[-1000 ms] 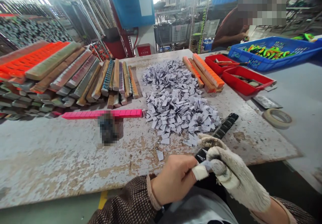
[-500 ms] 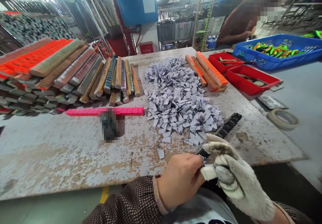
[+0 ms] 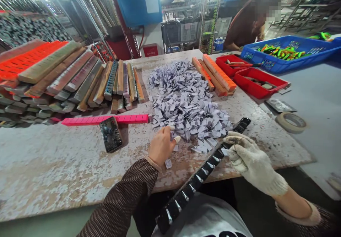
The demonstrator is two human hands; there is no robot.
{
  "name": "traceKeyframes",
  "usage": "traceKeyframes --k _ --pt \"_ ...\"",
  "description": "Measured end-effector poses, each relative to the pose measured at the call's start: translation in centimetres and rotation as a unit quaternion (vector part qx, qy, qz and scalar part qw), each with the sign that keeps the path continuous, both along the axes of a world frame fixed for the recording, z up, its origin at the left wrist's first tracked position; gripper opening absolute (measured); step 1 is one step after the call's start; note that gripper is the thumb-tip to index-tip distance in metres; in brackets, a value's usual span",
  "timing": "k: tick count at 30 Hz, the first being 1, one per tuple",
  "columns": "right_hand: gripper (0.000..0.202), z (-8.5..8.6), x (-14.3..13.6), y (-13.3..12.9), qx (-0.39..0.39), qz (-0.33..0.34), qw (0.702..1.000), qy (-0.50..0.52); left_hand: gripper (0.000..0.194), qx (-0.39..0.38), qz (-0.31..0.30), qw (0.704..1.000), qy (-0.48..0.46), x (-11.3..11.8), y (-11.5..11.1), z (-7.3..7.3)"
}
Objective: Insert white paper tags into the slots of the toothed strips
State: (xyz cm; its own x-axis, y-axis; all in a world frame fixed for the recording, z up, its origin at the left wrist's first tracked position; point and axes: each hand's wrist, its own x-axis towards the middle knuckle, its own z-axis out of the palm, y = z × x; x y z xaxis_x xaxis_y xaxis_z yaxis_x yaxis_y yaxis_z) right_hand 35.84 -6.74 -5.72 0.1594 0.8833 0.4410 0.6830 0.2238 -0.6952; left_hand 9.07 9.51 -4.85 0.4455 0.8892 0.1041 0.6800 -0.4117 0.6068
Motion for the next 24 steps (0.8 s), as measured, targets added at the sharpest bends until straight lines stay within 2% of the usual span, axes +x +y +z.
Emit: traceKeyframes --k 3,6,10,15,20,24 --pt "0.007 -0.2 0.2 0.0 0.035 0.014 0.977 -0.210 0.011 -0.038 0.002 0.999 -0.026 -0.6 1.7 -1.2" --pt "0.009 0.3 -0.1 0.5 0.062 0.021 0.944 -0.322 0.006 -0.079 0.002 0.994 -0.076 -1.2 2.2 -1.9" --pt "0.013 1.2 0.0 1.5 0.050 0.048 0.929 -0.363 0.012 -0.158 0.000 0.972 -0.172 -2.0 2.2 -2.2" --pt "0.021 1.5 0.4 2.3 0.025 0.097 0.911 -0.399 0.034 -0.271 0.016 0.921 -0.279 -2.7 0.9 -1.8" --pt "0.024 1.1 0.6 2.4 0.035 0.114 0.900 -0.420 0.036 -0.338 0.031 0.880 -0.332 -3.1 -0.8 -0.8" --pt "0.023 0.9 1.2 2.5 0.007 0.142 0.894 -0.426 0.037 -0.360 0.032 0.865 -0.348 -2.9 -1.8 -0.2"
